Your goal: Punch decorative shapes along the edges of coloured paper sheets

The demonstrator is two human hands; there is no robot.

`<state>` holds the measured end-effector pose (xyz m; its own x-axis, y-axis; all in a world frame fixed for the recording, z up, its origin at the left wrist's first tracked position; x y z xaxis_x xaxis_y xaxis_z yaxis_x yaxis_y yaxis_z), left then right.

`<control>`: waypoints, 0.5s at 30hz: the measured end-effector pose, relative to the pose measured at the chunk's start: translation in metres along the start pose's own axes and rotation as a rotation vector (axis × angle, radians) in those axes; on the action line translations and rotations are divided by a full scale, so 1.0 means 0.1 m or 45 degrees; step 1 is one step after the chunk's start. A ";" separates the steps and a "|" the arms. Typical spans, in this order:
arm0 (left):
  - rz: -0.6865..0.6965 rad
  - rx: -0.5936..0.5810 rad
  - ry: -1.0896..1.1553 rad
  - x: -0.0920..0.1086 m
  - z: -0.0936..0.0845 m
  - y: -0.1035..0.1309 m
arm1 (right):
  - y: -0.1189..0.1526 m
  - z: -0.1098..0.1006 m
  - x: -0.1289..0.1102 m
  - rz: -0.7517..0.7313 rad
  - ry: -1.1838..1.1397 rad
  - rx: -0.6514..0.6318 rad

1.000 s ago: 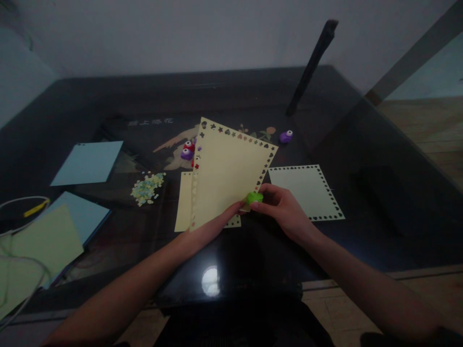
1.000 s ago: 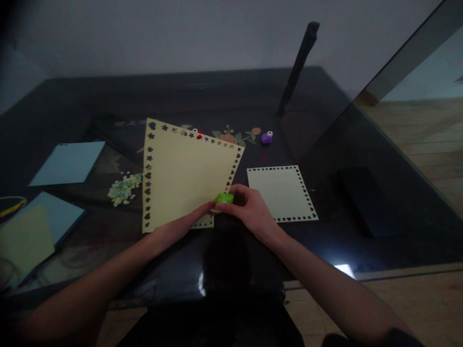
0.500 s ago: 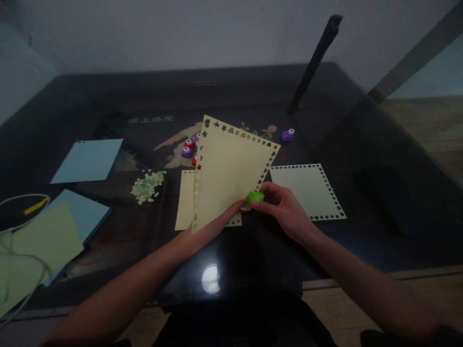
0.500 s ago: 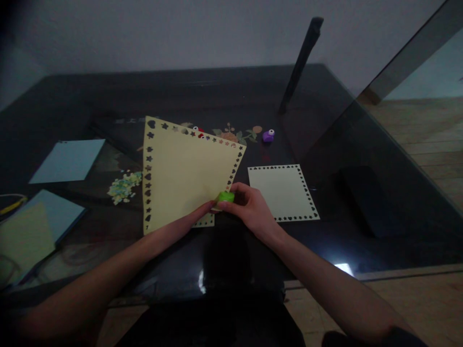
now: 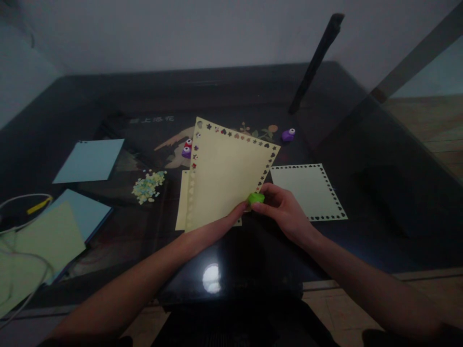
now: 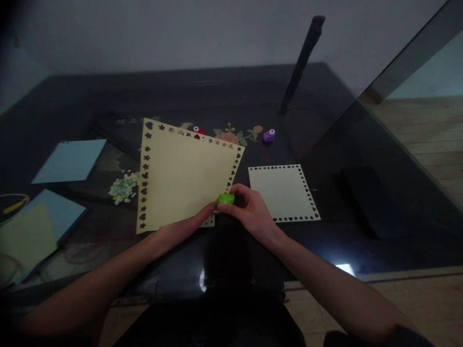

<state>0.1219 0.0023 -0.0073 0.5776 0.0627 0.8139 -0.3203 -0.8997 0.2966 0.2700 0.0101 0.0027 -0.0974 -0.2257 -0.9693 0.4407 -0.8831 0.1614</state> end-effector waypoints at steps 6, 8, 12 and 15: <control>0.068 -0.029 -0.185 0.07 -0.02 0.02 | 0.01 -0.02 0.00 -0.006 0.033 0.008; 0.074 -0.002 -0.179 0.09 -0.04 0.03 | 0.01 -0.03 -0.01 -0.013 0.030 0.019; 0.057 0.060 -0.090 0.08 -0.09 0.06 | 0.03 -0.06 -0.04 -0.029 0.035 0.047; -0.017 0.072 -0.007 0.02 -0.14 0.08 | 0.04 -0.08 -0.05 -0.015 0.077 0.052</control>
<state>0.1100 0.0009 0.0033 0.5859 0.0726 0.8072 -0.2695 -0.9218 0.2785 0.2792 0.0112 0.0069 -0.0474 -0.1908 -0.9805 0.4031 -0.9018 0.1560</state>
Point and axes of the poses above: each hand's wrist, its own y-axis away from the middle knuckle, its own z-axis out of the palm, x = y × z, the point moved 6 cm from there along -y, towards the middle knuckle, and after that the axes turned 10 degrees about -x, right-handed, at the moved point
